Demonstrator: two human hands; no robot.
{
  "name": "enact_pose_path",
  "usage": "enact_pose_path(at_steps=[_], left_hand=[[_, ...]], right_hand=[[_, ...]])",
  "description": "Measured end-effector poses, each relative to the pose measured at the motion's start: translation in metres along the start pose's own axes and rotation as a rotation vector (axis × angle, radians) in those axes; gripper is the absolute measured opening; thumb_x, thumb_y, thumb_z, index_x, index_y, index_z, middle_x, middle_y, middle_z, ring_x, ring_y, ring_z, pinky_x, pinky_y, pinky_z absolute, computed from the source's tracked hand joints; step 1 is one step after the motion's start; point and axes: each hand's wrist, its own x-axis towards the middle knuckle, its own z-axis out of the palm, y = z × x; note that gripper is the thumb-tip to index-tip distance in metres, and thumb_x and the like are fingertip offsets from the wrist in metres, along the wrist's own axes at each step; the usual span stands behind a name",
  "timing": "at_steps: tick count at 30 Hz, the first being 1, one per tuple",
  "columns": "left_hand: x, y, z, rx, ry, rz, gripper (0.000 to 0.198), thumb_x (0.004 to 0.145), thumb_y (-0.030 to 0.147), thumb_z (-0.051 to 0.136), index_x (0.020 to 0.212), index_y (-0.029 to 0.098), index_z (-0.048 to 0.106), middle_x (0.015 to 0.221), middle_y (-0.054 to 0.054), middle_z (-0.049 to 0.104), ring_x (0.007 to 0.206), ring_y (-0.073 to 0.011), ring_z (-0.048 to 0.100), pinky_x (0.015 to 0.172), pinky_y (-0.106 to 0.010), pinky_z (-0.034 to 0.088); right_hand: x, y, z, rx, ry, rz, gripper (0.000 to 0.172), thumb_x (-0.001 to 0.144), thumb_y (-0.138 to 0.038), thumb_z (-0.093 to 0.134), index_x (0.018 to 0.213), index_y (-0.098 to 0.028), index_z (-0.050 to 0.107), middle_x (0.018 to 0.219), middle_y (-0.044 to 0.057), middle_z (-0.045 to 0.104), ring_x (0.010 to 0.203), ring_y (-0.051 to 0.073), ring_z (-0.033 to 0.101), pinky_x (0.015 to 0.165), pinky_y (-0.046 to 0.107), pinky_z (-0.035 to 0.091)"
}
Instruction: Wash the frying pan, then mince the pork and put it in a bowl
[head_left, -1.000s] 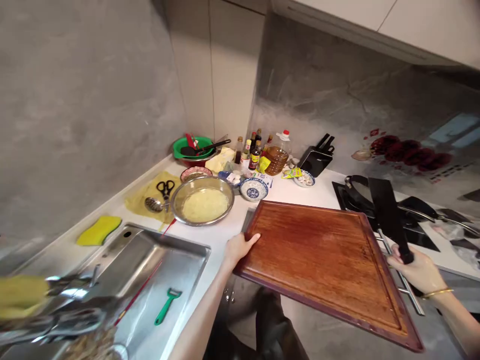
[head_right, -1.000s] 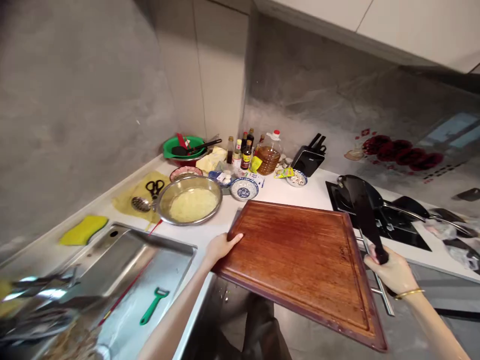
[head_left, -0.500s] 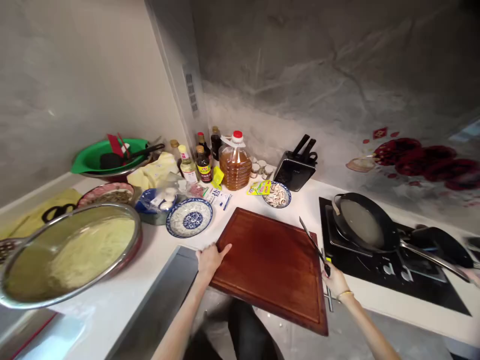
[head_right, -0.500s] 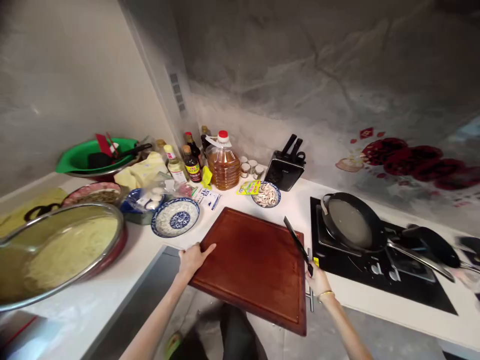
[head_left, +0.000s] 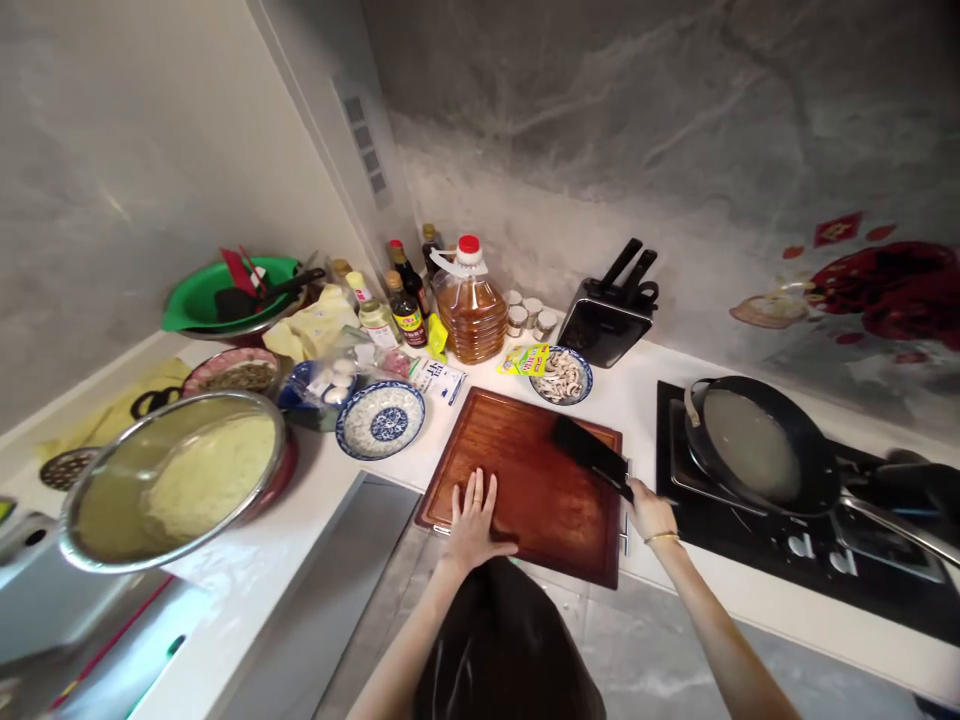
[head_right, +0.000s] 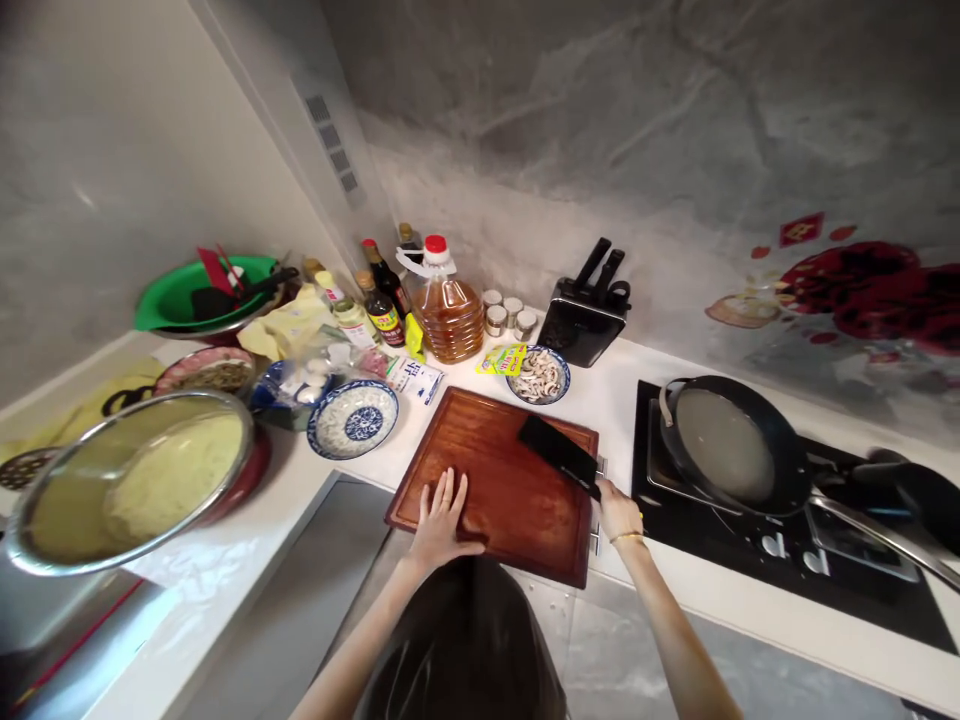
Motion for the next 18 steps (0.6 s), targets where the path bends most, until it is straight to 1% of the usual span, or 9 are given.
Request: enact_pose_path(at_steps=[2, 5, 7, 9, 11, 13, 15, 16, 18], left_hand=[[-0.007, -0.009, 0.010, 0.020, -0.031, 0.027, 0.120, 0.050, 0.073, 0.065, 0.145, 0.011, 0.023, 0.151, -0.024, 0.015, 0.140, -0.0398, 0.011, 0.111, -0.058, 0.003], [-0.007, -0.020, 0.019, 0.053, -0.024, 0.062, 0.117, 0.054, 0.068, 0.066, 0.146, 0.013, 0.020, 0.152, -0.023, 0.010, 0.141, -0.0379, 0.007, 0.111, -0.058, 0.002], [-0.005, -0.023, 0.023, 0.063, -0.006, 0.072, 0.115, 0.058, 0.065, 0.066, 0.146, 0.011, 0.016, 0.153, -0.022, 0.009, 0.142, -0.0361, 0.007, 0.111, -0.058, 0.000], [-0.004, -0.025, 0.028, 0.060, 0.022, 0.076, 0.116, 0.060, 0.062, 0.065, 0.147, 0.008, 0.010, 0.152, -0.022, 0.011, 0.142, -0.0348, 0.008, 0.111, -0.058, -0.001], [-0.004, -0.027, 0.033, 0.043, 0.046, 0.083, 0.117, 0.062, 0.060, 0.063, 0.146, 0.005, 0.003, 0.152, -0.023, 0.013, 0.142, -0.0342, 0.009, 0.112, -0.057, -0.001], [-0.005, -0.030, 0.035, 0.011, 0.042, 0.084, 0.117, 0.064, 0.060, 0.062, 0.146, 0.005, -0.001, 0.152, -0.022, 0.013, 0.142, -0.0335, 0.008, 0.112, -0.057, 0.000], [-0.001, -0.032, 0.032, -0.038, 0.032, 0.060, 0.113, 0.067, 0.059, 0.059, 0.146, 0.005, -0.001, 0.153, -0.022, 0.010, 0.142, -0.0335, 0.004, 0.112, -0.058, 0.003], [0.004, -0.029, 0.028, -0.069, 0.038, 0.048, 0.107, 0.070, 0.058, 0.057, 0.146, 0.005, 0.003, 0.153, -0.022, 0.009, 0.142, -0.0334, 0.003, 0.112, -0.059, 0.005], [0.016, -0.015, 0.012, -0.148, 0.071, 0.054, 0.087, 0.078, 0.052, 0.049, 0.145, 0.007, 0.016, 0.153, -0.020, 0.013, 0.143, -0.0312, 0.003, 0.113, -0.056, 0.010]], right_hand=[[0.004, -0.028, 0.005, 0.009, -0.026, -0.030, 0.024, 0.086, -0.027, 0.048, 0.106, -0.017, 0.054, 0.098, 0.012, 0.068, 0.080, 0.022, 0.066, 0.069, 0.030, 0.045], [0.014, -0.074, 0.015, 0.036, -0.039, -0.045, 0.024, 0.086, -0.033, 0.050, 0.104, -0.018, 0.055, 0.095, 0.010, 0.067, 0.082, 0.022, 0.065, 0.072, 0.030, 0.045], [0.022, -0.101, 0.021, 0.059, -0.021, -0.036, 0.026, 0.087, -0.034, 0.049, 0.105, -0.017, 0.055, 0.096, 0.011, 0.066, 0.088, 0.022, 0.063, 0.076, 0.031, 0.045], [0.027, -0.121, 0.023, 0.088, 0.013, -0.036, 0.027, 0.086, -0.034, 0.050, 0.105, -0.016, 0.056, 0.102, 0.012, 0.065, 0.097, 0.023, 0.060, 0.084, 0.033, 0.043], [0.027, -0.133, 0.022, 0.118, 0.060, -0.028, 0.032, 0.083, -0.035, 0.054, 0.108, -0.015, 0.057, 0.109, 0.012, 0.062, 0.104, 0.025, 0.055, 0.090, 0.036, 0.041], [0.017, -0.133, 0.018, 0.150, 0.119, -0.008, 0.041, 0.081, -0.039, 0.057, 0.116, -0.017, 0.054, 0.118, 0.012, 0.058, 0.111, 0.026, 0.050, 0.095, 0.039, 0.038], [-0.001, -0.117, 0.012, 0.178, 0.182, 0.038, 0.044, 0.082, -0.039, 0.055, 0.121, -0.020, 0.051, 0.124, 0.010, 0.055, 0.116, 0.025, 0.047, 0.099, 0.039, 0.035], [-0.013, -0.102, 0.007, 0.188, 0.212, 0.075, 0.042, 0.083, -0.037, 0.054, 0.121, -0.021, 0.052, 0.124, 0.009, 0.055, 0.117, 0.024, 0.046, 0.100, 0.038, 0.034], [-0.041, -0.058, -0.007, 0.193, 0.269, 0.183, 0.036, 0.084, -0.029, 0.050, 0.119, -0.022, 0.054, 0.122, 0.008, 0.057, 0.116, 0.022, 0.047, 0.100, 0.037, 0.035]])
